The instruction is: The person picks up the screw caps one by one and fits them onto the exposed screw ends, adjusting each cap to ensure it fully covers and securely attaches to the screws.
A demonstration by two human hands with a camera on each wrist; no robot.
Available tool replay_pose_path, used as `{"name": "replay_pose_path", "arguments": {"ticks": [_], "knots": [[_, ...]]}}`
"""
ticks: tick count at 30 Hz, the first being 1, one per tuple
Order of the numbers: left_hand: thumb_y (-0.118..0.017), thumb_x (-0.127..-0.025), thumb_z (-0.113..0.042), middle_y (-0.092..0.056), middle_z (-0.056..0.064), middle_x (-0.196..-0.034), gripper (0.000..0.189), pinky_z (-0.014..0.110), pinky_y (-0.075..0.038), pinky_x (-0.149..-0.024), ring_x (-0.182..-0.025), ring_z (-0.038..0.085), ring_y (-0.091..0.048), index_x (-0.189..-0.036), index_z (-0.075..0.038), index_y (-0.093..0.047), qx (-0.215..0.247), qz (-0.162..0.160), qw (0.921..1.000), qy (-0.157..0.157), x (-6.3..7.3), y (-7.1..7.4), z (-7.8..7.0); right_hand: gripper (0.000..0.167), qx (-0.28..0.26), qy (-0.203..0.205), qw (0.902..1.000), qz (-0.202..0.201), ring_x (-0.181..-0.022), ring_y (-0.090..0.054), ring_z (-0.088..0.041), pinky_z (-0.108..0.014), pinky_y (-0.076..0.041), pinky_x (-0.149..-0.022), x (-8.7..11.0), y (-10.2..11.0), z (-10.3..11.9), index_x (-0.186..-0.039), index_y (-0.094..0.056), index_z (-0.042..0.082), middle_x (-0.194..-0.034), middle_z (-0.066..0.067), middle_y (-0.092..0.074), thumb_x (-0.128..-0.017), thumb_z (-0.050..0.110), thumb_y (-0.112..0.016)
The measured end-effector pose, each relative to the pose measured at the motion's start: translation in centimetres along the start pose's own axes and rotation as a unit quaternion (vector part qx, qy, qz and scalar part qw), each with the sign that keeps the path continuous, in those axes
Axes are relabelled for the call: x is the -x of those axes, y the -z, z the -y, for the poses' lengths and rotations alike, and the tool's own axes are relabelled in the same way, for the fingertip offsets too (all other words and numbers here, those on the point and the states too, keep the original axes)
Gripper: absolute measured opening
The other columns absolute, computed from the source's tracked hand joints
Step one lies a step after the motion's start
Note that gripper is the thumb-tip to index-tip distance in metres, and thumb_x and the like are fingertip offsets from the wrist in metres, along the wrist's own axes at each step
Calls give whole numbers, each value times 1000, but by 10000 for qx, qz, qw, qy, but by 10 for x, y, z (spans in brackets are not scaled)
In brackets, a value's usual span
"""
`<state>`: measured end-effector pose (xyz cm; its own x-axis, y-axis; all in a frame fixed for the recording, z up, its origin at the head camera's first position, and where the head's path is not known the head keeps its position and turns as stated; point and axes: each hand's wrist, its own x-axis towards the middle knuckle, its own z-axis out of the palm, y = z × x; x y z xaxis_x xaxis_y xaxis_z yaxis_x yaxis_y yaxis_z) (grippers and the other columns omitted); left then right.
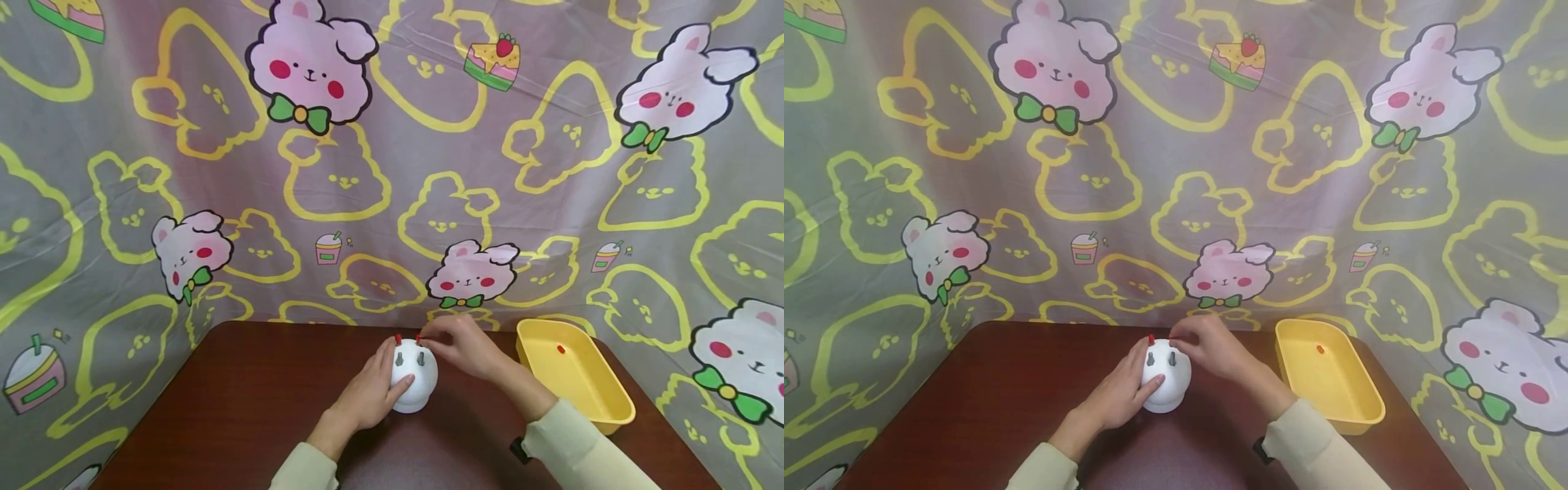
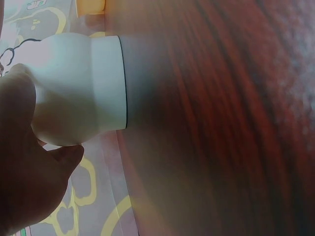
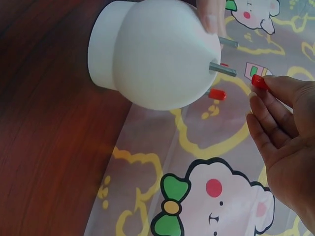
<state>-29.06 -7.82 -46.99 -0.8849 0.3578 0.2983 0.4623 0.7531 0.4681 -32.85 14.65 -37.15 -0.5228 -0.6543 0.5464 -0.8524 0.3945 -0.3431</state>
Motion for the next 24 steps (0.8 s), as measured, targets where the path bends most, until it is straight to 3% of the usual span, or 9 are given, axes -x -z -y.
{"name": "replay_pose_path", "arguments": {"ticks": [8,24], "knots": [[-44,-103,-62,-18,14,-169,89,47,-35,-118,-149,33,-33,-163,-2,-14,-1,174,9998,131,0,1,0,13,-28,-152,9999,78,-86,-65,-9,-31,-58,-78,-4,-3,6,-102,-80,8,-94,7,-75,-89,9,-80],[-44,-104,-60,-22,13,-167,87,48,-38,-115,-146,34,-37,-162,-1,-16,33,51,10000,22,0,0,1,11,-209,-112,9995,202,-82,-65,-8,-27,-57,-72,-12,-19,6,-101,-79,5,-94,2,-77,-90,7,-78]]}}
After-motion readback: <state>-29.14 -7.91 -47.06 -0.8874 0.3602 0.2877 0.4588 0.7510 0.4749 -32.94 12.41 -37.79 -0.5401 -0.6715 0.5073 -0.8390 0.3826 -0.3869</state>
